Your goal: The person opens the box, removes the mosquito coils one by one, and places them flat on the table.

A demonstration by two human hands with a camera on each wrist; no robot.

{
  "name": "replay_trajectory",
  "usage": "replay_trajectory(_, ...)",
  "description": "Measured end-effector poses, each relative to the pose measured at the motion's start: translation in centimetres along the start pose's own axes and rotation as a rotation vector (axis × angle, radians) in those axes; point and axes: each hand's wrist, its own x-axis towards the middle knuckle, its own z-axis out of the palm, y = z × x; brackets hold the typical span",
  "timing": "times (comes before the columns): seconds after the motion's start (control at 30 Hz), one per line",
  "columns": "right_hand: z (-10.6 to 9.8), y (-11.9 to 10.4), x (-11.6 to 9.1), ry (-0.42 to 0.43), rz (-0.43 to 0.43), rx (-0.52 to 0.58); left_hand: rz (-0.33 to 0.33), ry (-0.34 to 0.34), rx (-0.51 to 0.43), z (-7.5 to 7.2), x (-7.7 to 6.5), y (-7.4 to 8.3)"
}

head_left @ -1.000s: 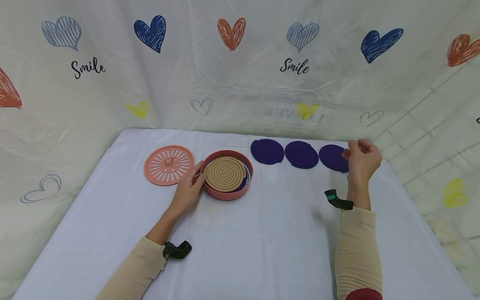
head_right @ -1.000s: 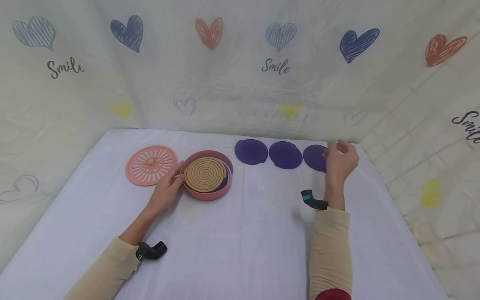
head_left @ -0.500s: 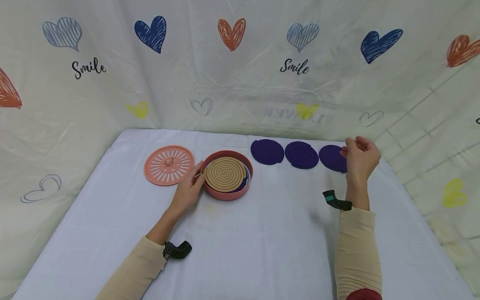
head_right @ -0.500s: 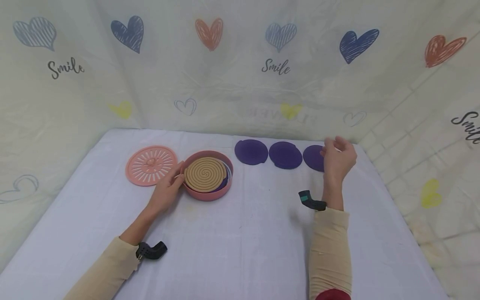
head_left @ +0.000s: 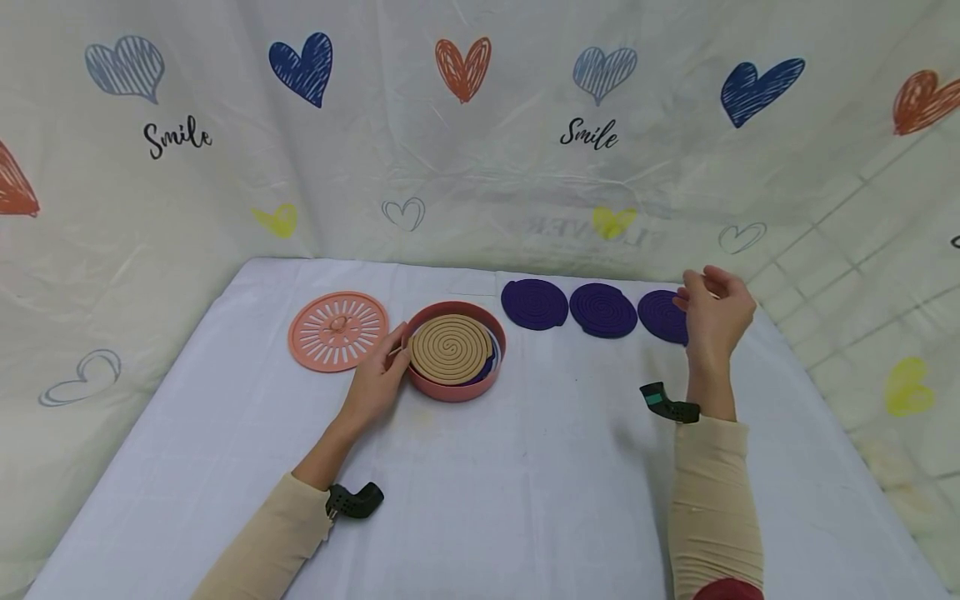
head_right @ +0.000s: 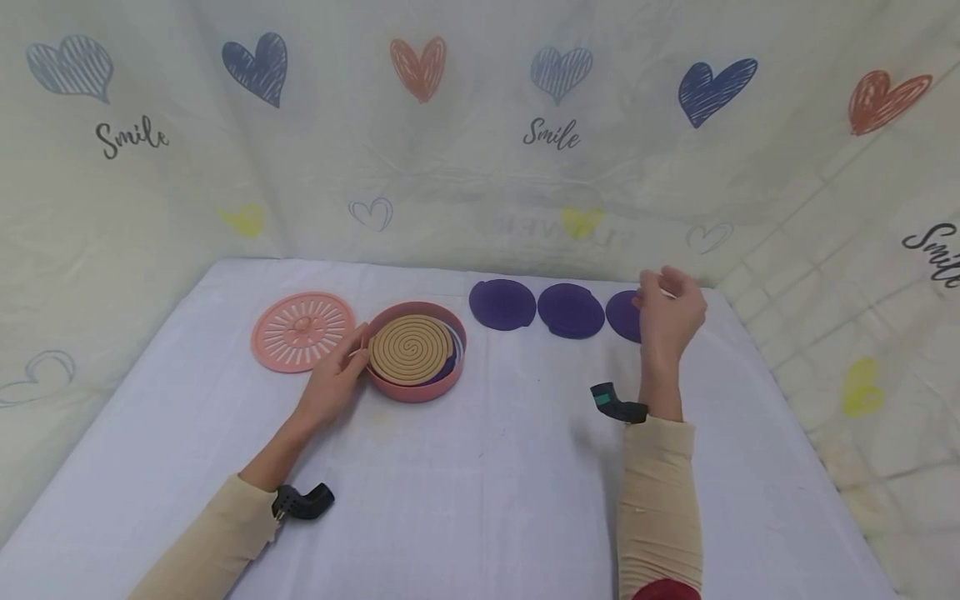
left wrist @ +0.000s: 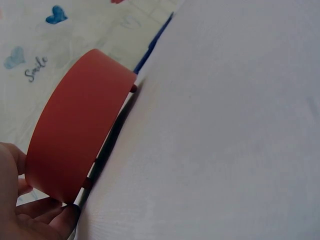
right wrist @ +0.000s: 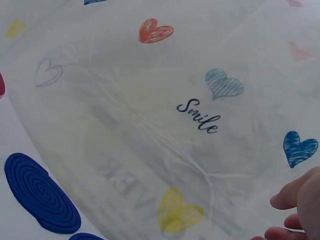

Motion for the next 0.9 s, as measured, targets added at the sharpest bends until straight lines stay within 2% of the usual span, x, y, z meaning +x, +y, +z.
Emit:
replay_trajectory(0.37, 0.8, -0.4, -0.8, -0.02, -0.037, -0.007, -0.005, 0.003, -0.001, -0.1, 0.0, -0.1)
replay_trajectory(0.9, 2.2, -0.4, -1.8, -0.047, -0.116, -0.077, 0.007, 0.003, 0.002, -0.1, 0.0, -0.2)
